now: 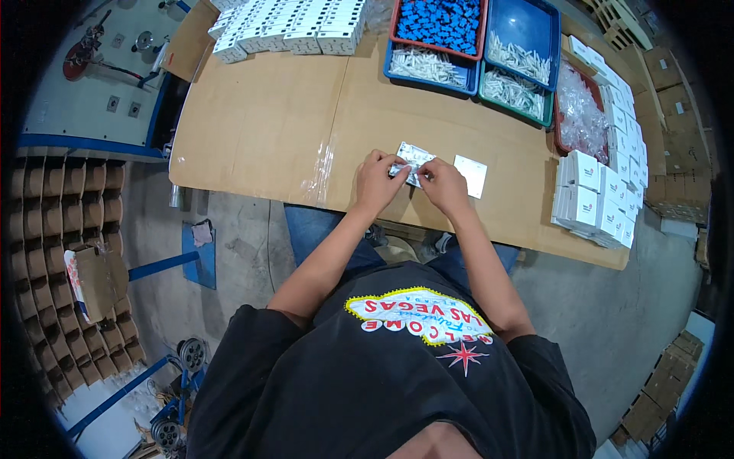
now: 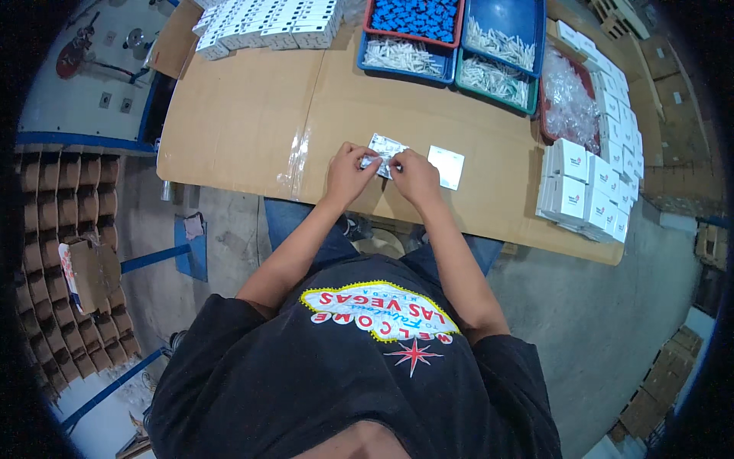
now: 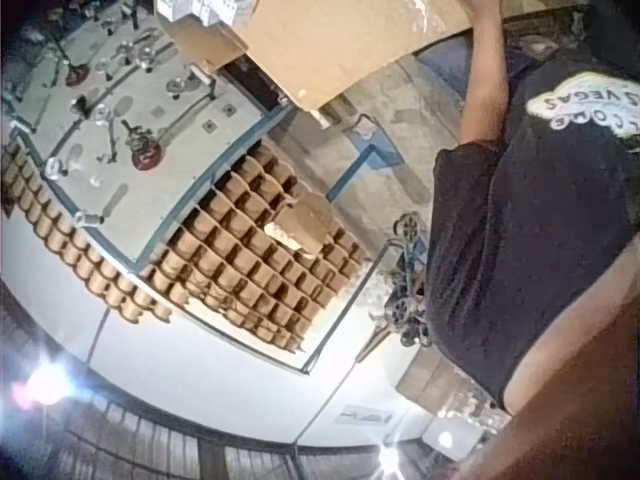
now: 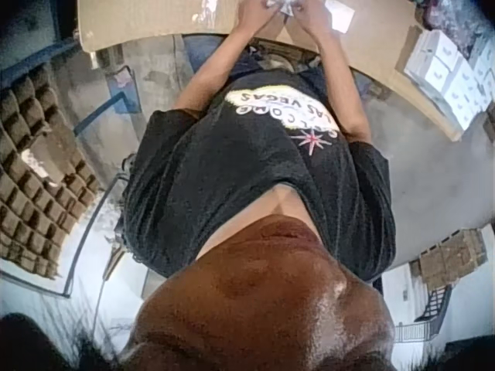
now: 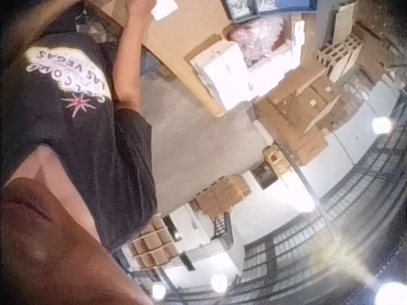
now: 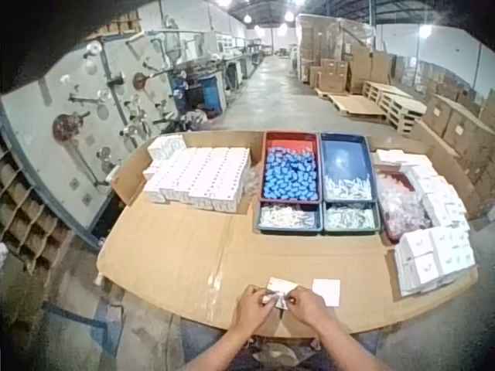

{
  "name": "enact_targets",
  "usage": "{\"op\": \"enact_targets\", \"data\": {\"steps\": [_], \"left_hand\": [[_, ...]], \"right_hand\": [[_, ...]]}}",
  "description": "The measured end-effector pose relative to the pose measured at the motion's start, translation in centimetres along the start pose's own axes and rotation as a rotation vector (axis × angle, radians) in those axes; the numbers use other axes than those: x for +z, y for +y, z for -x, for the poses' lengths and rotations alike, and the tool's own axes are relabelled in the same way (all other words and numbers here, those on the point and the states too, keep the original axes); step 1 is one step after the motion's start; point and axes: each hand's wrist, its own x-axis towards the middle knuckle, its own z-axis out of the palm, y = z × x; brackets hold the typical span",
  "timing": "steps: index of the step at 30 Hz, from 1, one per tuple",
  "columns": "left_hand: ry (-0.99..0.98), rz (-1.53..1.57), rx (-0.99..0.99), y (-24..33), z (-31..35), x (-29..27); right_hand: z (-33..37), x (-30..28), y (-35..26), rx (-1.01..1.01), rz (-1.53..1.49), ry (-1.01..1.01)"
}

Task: The person assembles a small white box by inserting a plastic bag containing white components and a blue plastic piece into the box. They then close the box and inspect it.

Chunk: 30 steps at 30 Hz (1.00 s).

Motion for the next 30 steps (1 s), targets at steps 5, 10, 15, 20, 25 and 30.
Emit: {"op": "enact_targets", "data": {"steps": [5,10,15,20,25,30], "left_hand": [[-0.023,-0.064,-0.095,0.5,-0.2,0.5],[-0.060,-0.079,-0.083,0.5,-0.8,0.2],[-0.107,0.092,-0.096,-1.1,-0.5,-0.2],[-0.095,0.127,-0.130,-0.6,-0.2,-0.1],[-0.095,0.093,0.017,-0.5,0.0,-0.7],[-0.201,-0.069,0.182,-0.6,-0.2,-2.9]], "right_hand": [[0.2,-0.5,-1.2,0.074,-0.063,0.001],[0.7,0.5,-0.3,-0.045,0.010,0.049],[0.6,0.8,-0.4,-0.022,0.005,0.077],[0.7,0.5,-0.5,-0.035,0.012,0.094],[0.0,0.2,0.3,-0.134,-0.022,0.183],[0.1,-0.6,1.0,-0.125,-0.082,0.173]]}}
